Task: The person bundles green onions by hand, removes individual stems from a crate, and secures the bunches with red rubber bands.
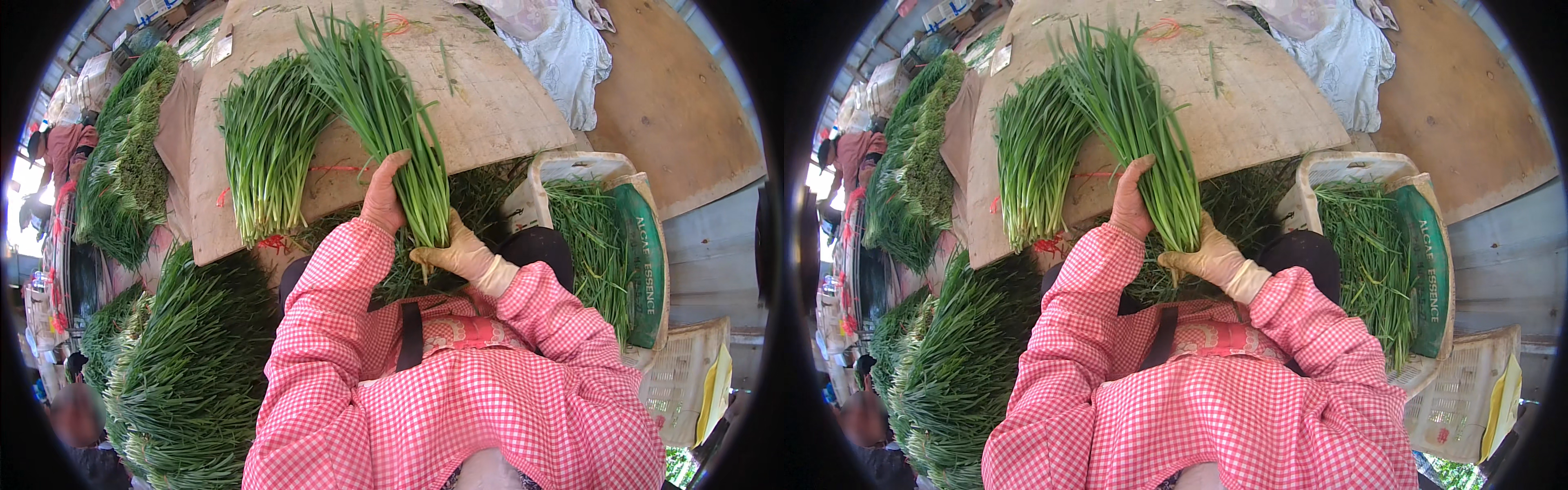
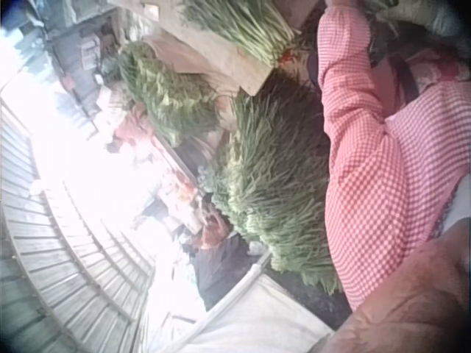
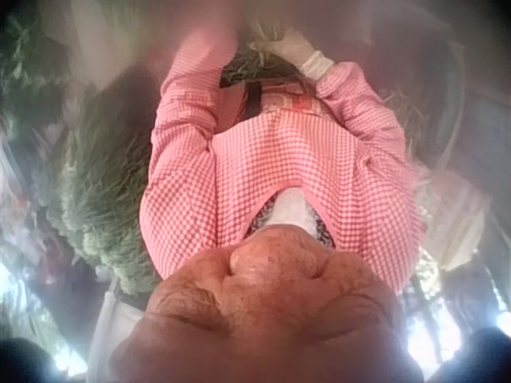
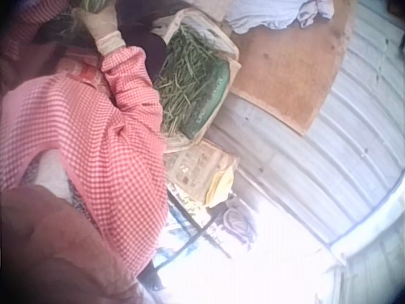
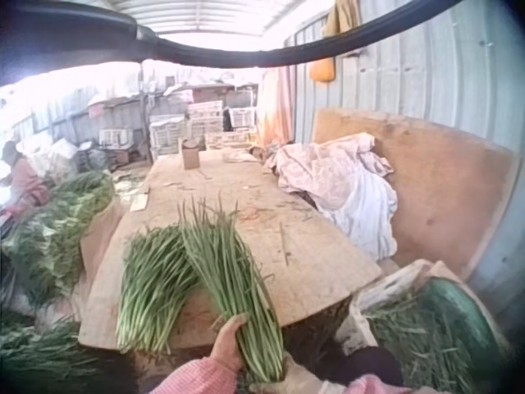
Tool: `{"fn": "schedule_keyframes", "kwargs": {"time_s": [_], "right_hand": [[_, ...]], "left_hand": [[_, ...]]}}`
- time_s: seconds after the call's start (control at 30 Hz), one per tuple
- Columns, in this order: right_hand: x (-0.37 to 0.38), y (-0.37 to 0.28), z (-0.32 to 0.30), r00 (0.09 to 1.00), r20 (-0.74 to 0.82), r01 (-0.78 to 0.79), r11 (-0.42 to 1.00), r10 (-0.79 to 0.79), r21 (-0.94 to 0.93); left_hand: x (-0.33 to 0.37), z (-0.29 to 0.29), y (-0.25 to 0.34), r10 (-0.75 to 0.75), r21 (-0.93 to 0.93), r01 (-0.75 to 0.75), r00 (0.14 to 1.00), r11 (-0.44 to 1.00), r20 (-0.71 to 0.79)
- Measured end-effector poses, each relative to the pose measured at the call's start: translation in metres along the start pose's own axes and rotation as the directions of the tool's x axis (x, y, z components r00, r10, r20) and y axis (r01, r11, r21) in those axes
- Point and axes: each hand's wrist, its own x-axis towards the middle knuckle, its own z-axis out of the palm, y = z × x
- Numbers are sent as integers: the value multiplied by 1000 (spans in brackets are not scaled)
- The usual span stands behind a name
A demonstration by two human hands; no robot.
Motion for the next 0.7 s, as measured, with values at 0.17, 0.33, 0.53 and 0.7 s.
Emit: {"fn": "schedule_keyframes", "kwargs": {"time_s": [0.17, 0.33, 0.53, 0.7], "right_hand": [[1, -4, -2, 890, 208, -454, 748, 406, 484], [2, 2, -13, 897, 144, -407, 650, 419, 642], [8, 28, -13, 916, 250, -397, 795, 313, 460], [0, 29, 9, 931, 239, -359, 799, 274, 483]], "left_hand": [[6, -9, -3, -135, -80, 130, 989, 988, -64], [-13, -14, -12, -61, 160, 81, 990, 984, -123], [-64, -32, -67, -78, 215, 133, 967, 968, -244], [-62, -42, -63, -233, 85, 259, 944, 962, -235]]}}
